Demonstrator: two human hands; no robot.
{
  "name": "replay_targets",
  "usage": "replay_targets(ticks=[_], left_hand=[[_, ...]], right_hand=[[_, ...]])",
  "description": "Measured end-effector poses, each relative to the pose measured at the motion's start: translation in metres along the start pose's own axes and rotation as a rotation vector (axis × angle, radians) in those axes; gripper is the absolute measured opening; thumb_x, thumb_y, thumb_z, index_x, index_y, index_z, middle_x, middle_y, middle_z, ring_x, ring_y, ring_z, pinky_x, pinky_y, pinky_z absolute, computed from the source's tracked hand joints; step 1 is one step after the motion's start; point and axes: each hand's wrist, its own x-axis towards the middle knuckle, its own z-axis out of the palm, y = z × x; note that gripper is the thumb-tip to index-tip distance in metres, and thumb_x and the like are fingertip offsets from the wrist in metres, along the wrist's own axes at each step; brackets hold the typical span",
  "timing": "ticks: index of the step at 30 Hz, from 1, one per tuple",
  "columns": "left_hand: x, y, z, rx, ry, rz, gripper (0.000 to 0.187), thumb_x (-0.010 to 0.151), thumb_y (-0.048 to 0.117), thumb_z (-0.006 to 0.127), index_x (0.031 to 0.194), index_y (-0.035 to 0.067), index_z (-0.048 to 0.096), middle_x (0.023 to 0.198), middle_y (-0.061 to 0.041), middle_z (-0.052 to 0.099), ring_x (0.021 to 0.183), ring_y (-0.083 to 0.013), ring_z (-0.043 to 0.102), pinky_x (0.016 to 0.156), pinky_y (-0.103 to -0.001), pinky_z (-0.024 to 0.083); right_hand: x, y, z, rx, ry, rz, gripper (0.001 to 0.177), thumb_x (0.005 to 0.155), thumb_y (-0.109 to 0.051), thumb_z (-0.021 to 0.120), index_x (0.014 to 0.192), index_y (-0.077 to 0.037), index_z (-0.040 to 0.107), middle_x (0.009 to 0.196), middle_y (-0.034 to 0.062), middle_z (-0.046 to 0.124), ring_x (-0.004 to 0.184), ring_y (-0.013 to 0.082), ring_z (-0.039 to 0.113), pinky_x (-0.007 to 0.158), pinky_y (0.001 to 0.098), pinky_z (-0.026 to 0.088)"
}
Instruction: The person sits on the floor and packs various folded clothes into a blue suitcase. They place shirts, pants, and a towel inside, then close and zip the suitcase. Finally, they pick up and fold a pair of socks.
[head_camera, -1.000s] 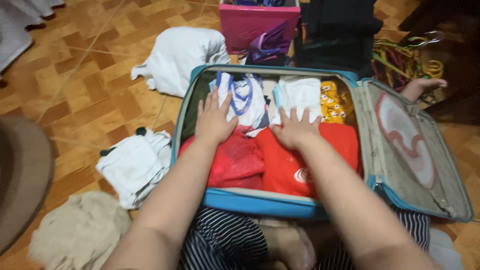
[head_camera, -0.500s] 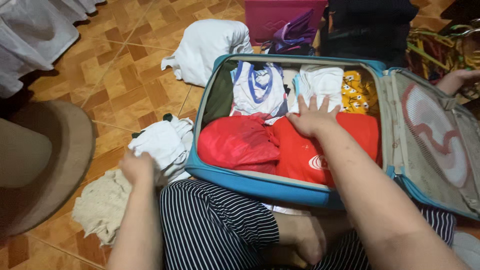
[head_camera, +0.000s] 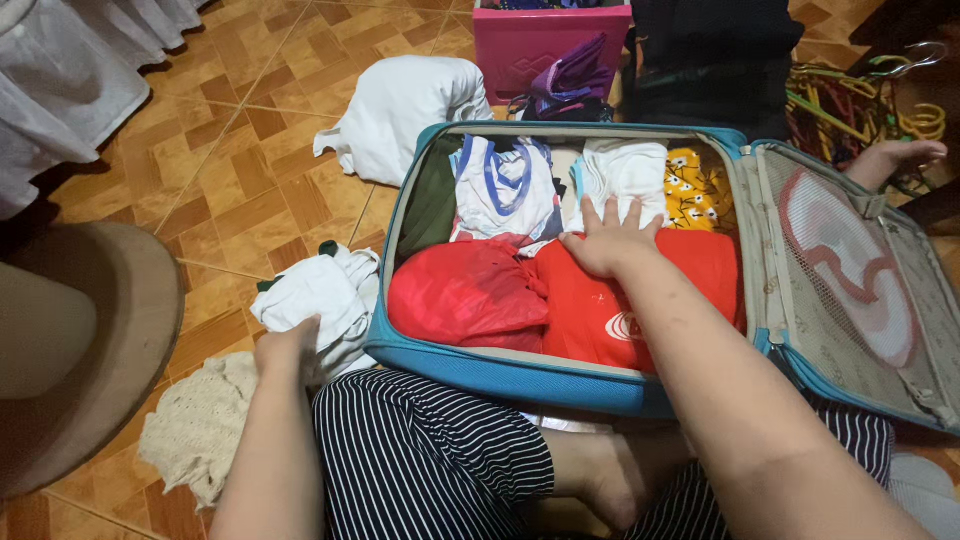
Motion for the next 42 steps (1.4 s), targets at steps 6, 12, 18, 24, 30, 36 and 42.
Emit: replay_targets(ticks=[6,12,18,24,30,36,42], left_hand=[[0.04,-0.026,0.017,0.116,0.122,0.152,0.104,0.062,0.046,0.103,0.127,-0.016,0.051,0.122,-0.034,0.064,0.102,-0.0405,0.066,0.082,-0.052,0.056],[0.077,-0.043,0.028,-0.061,-0.143,-0.093,0.079,0.07,0.033,0.087,0.132,-0.01,0.061,0.131,-0.027,0.066,0.11,-0.0404,0.07,0.087,-0.057,0.06],[0.03,-0.027,0.012,0.453,0.305,0.328,0.083,0.067,0.035,0.092,0.13,-0.005,0.055,0.127,-0.031,0.061,0.108,-0.0453,0.063,0.089,-0.057,0.054],[0.068,-0.007,0.031,-0.087,0.146,0.048,0.086,0.067,0.039,0.093,0.132,-0.002,0.054,0.124,-0.027,0.068,0.11,-0.0439,0.068,0.089,-0.055,0.055],[0.101,-0.017,0.026,0.11,0.088,0.006,0.09,0.065,0.046,0.094,0.133,0.001,0.057,0.126,-0.024,0.065,0.114,-0.0385,0.067,0.09,-0.049,0.055],[0.079,-0.006,0.025,0.437,0.225,0.321,0.052,0.076,0.037,0.087,0.112,0.002,0.074,0.12,-0.028,0.067,0.111,-0.0435,0.064,0.094,-0.047,0.052],[0.074,-0.002,0.025,0.24,0.268,0.273,0.048,0.072,0.033,0.086,0.102,-0.003,0.074,0.107,-0.024,0.072,0.096,-0.0401,0.071,0.089,-0.046,0.057]], right_hand=[[-0.003,0.0,-0.001,-0.003,0.012,-0.009,0.085,0.095,-0.071,0.033,0.165,-0.033,0.005,0.173,0.0072,-0.001,0.157,0.042,-0.004,0.119,0.0721,0.0],[-0.004,-0.001,-0.002,0.001,0.013,-0.008,0.086,0.094,-0.071,0.034,0.165,-0.032,0.005,0.173,0.008,-0.002,0.157,0.0419,-0.004,0.119,0.0715,-0.001],[-0.007,-0.001,-0.003,0.002,0.019,-0.019,0.085,0.096,-0.071,0.033,0.165,-0.031,0.006,0.173,0.0096,-0.001,0.157,0.0439,-0.003,0.119,0.072,-0.001],[-0.011,-0.001,-0.007,0.022,0.019,-0.024,0.085,0.095,-0.07,0.034,0.165,-0.03,0.006,0.173,0.0092,-0.001,0.156,0.0445,-0.003,0.118,0.072,-0.001],[-0.009,-0.001,-0.007,0.033,0.026,-0.023,0.085,0.096,-0.068,0.036,0.165,-0.029,0.007,0.172,0.0117,0.0,0.157,0.0451,-0.003,0.118,0.0718,-0.001],[-0.011,-0.002,-0.009,0.038,0.016,-0.018,0.085,0.095,-0.067,0.037,0.165,-0.03,0.007,0.173,0.0119,-0.001,0.156,0.0451,-0.003,0.119,0.0719,0.0],[-0.011,-0.002,-0.008,0.039,0.023,-0.025,0.085,0.096,-0.067,0.037,0.165,-0.028,0.007,0.172,0.0125,0.0,0.156,0.0454,-0.004,0.118,0.0723,0.0]])
